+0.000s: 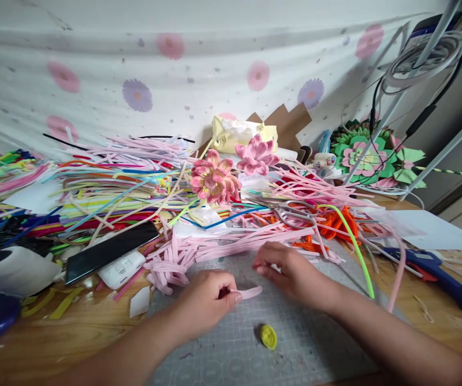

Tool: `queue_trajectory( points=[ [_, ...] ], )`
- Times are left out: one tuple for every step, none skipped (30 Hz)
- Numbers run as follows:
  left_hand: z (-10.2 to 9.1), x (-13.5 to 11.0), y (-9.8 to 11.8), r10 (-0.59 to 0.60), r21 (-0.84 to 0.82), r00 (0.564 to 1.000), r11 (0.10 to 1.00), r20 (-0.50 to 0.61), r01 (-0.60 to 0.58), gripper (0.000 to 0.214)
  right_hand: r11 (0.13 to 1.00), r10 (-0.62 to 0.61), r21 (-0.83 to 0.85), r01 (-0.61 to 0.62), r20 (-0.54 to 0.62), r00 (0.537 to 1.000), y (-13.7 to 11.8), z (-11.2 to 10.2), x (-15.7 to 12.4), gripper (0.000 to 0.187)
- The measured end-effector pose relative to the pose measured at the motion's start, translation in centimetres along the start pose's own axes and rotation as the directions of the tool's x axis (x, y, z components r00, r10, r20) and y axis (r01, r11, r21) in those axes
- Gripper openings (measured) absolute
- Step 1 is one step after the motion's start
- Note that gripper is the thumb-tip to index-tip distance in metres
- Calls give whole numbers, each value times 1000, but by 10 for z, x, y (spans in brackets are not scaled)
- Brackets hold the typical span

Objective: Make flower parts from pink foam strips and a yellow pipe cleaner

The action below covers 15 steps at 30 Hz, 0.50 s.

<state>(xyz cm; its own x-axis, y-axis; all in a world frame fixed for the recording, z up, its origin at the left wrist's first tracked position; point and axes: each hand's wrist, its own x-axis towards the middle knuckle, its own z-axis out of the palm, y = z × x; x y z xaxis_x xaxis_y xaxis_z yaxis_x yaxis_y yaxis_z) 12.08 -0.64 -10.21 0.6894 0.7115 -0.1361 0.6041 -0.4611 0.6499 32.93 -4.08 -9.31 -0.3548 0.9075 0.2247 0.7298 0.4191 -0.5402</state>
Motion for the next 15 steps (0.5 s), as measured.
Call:
queue_trajectory(
  points=[
    [1, 0, 0, 7, 19, 1000, 1000, -4, -6, 19, 994, -15, -108, 10, -42, 999, 3, -1, 6, 13],
    [1, -1, 0, 7, 30, 1000, 1000, -6, -7, 17, 974, -22, -227, 5, -71, 997, 7, -2, 12, 13],
    [2, -1, 0, -1, 35, 1000, 999, -12, 1, 14, 941, -21, -338, -9, -84, 996, 12, -3, 17, 13],
    [2, -2, -1, -14, 34, 999, 999, -29, 14, 15, 903, -14, -430, -24, -83, 996, 16, -2, 21, 12],
    [2, -2, -2, -25, 32, 998, 999, -55, 27, 21, 867, -4, -497, -33, -73, 997, 21, -2, 24, 11],
    [2, -2, -3, -33, 30, 995, 999, -89, 36, 27, 840, 3, -541, -34, -58, 998, 24, 0, 27, 10],
    [2, -1, -4, -34, 29, 991, 999, -126, 38, 29, 823, 8, -566, -33, -46, 999, 28, 1, 28, 10],
    [1, -1, -5, -29, 28, 987, 999, -159, 34, 26, 815, 13, -579, -35, -42, 999, 30, 2, 28, 12],
    [0, -1, -5, -21, 26, 983, 999, -182, 26, 21, 810, 18, -585, -40, -44, 999, 32, 2, 27, 14],
    [0, 0, -6, -14, 21, 981, 1000, -193, 19, 17, 808, 23, -588, -49, -51, 998, 33, 3, 26, 16],
    [0, 0, -6, -5, 16, 980, 1000, -199, 9, 16, 807, 27, -587, -55, -56, 998, 34, 2, 25, 17],
    [-1, 1, -6, 9, 14, 980, 1000, -201, -6, 17, 809, 28, -586, -57, -58, 998, 34, 2, 24, 16],
    [0, 1, -5, 27, 18, 979, 1000, -200, -23, 17, 810, 26, -584, -53, -54, 998, 34, 1, 24, 15],
    [0, 1, -5, 47, 26, 979, 999, -199, -42, 18, 812, 23, -582, -45, -46, 999, 34, 1, 23, 12],
    [1, 1, -5, 67, 37, 978, 997, -199, -61, 17, 814, 18, -579, -37, -37, 999, 34, 0, 23, 10]
  ],
)
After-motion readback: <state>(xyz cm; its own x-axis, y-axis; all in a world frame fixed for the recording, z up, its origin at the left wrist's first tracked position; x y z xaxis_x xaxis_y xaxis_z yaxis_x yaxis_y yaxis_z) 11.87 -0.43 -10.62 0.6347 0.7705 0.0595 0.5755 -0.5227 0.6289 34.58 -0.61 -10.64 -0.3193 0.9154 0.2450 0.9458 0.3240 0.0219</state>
